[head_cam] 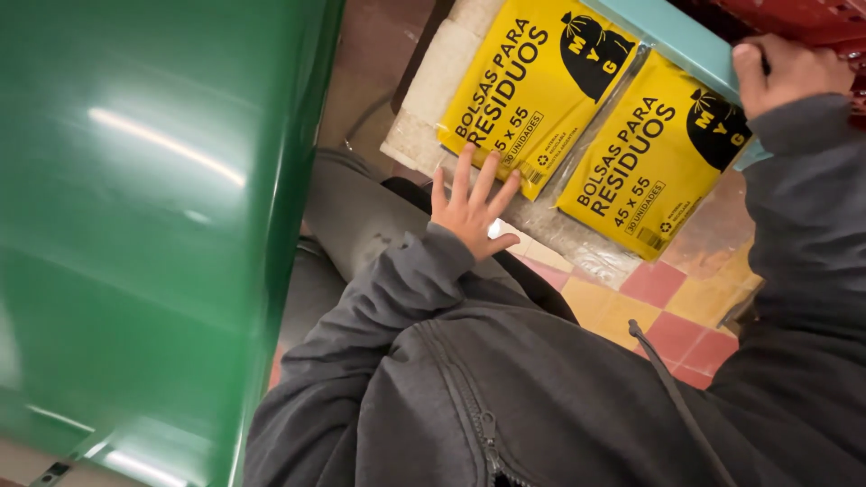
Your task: Folding plastic garbage bags and placing them into yellow retail packaging sleeves.
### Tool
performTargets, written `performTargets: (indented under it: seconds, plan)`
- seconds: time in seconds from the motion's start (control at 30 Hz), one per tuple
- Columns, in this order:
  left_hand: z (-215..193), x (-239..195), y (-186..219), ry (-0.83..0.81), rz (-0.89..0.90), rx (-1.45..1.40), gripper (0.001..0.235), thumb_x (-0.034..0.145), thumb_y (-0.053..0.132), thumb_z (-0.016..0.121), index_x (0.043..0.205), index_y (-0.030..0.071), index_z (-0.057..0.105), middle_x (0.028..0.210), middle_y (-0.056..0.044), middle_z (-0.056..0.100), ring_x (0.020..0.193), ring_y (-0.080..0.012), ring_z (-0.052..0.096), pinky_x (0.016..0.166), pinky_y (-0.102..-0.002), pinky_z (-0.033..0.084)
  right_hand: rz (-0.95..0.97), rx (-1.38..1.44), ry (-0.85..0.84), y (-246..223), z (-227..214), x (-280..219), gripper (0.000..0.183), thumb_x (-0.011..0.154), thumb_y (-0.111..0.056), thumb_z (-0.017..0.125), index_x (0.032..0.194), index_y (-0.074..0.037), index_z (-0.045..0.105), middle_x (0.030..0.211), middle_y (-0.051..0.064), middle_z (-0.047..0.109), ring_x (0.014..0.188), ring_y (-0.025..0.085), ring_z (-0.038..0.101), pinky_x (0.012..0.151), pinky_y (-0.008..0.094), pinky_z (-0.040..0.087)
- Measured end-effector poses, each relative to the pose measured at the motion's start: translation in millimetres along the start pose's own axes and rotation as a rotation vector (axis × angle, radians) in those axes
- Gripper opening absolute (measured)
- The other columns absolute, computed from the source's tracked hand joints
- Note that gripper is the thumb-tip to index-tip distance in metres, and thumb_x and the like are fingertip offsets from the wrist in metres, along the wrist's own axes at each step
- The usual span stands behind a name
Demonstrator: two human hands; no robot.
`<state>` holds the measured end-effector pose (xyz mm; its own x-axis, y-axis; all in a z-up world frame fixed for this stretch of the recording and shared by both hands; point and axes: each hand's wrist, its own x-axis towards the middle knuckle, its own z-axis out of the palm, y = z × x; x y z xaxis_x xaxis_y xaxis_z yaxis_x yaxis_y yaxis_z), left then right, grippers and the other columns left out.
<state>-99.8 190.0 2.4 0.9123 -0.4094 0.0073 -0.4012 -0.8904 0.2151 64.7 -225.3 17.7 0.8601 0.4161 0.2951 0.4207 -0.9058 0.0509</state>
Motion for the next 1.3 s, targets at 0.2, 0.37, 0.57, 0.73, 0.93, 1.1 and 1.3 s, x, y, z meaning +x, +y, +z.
performTargets:
  seconds: [0.2, 0.37, 0.57, 0.73, 0.93, 1.1, 1.3]
  plan:
    - [2.3, -7.6, -1.3, 0.004, -0.002, -0.021, 0.104, 0.07, 0.073, 0.075, 0.156, 0.025, 0.042, 0.161, -0.015, 0.035, 0.152, -0.0449, 0.023, 0.11, -0.075, 0.03, 0.006, -0.029, -0.006, -1.5, 0.2, 2.1, 0.027, 0.116, -0.027, 0.056, 0.112, -0.014, 0.079, 0.078, 0.011, 0.068, 0.068, 0.031, 0.065, 0.066, 0.041, 0.056]
    - [0.2, -8.8, 1.2, 0.025, -0.001, -0.015, 0.1, 0.07, 0.072, 0.076, 0.154, 0.025, 0.045, 0.158, -0.014, 0.039, 0.151, -0.044, 0.024, 0.111, -0.073, 0.029, 0.017, -0.014, 0.004, -5.8, -5.4, 2.3, 0.025, 0.112, -0.027, 0.055, 0.106, -0.014, 0.075, 0.079, 0.011, 0.068, 0.073, 0.03, 0.067, 0.069, 0.04, 0.056]
    - [-0.3, 9.0, -12.2, 0.146, -0.025, -0.155, 0.074, 0.079, 0.057, 0.078, 0.138, 0.018, 0.057, 0.143, -0.01, 0.05, 0.14, -0.0382, 0.041, 0.104, -0.059, 0.042, 0.049, -0.029, -0.012, -12.6, -8.6, 5.3, 0.026, 0.112, -0.028, 0.053, 0.105, -0.015, 0.074, 0.079, 0.009, 0.068, 0.073, 0.029, 0.066, 0.07, 0.041, 0.056]
    - [-14.4, 71.0, -28.7, 0.295, -0.111, -0.208, 0.058, 0.09, 0.04, 0.081, 0.132, 0.007, 0.057, 0.137, -0.01, 0.052, 0.13, -0.0322, 0.049, 0.092, -0.045, 0.052, 0.068, -0.002, 0.005, -17.1, -10.7, 8.9, 0.029, 0.114, -0.031, 0.054, 0.106, -0.015, 0.077, 0.078, 0.01, 0.068, 0.07, 0.033, 0.066, 0.064, 0.044, 0.054]
    - [-3.4, 139.3, -38.2, 0.337, -0.289, -0.216, 0.087, 0.074, 0.048, 0.087, 0.137, 0.002, 0.047, 0.13, -0.012, 0.052, 0.119, -0.0363, 0.048, 0.083, -0.048, 0.052, 0.107, 0.024, -0.03, -0.5, 15.3, -7.3, 0.03, 0.119, -0.037, 0.052, 0.11, -0.018, 0.074, 0.083, 0.009, 0.069, 0.073, 0.033, 0.066, 0.07, 0.047, 0.053]
    - [-2.4, 159.6, -40.0, 0.199, -0.446, -0.22, 0.094, 0.063, 0.052, 0.091, 0.134, 0.008, 0.047, 0.124, -0.009, 0.053, 0.115, -0.0353, 0.049, 0.081, -0.054, 0.05, 0.173, 0.075, -0.075, -0.6, 17.7, -4.7, 0.034, 0.114, -0.039, 0.05, 0.109, -0.017, 0.075, 0.083, 0.012, 0.07, 0.07, 0.034, 0.066, 0.069, 0.049, 0.054]
    - [9.9, 178.6, -47.1, 0.064, -0.559, -0.235, 0.089, 0.06, 0.054, 0.093, 0.125, 0.011, 0.049, 0.123, -0.009, 0.053, 0.114, -0.0365, 0.053, 0.084, -0.056, 0.049, 0.142, 0.036, -0.058, 7.1, 29.4, -6.9, 0.037, 0.118, -0.044, 0.051, 0.111, -0.017, 0.076, 0.082, 0.011, 0.07, 0.072, 0.035, 0.066, 0.068, 0.05, 0.054]
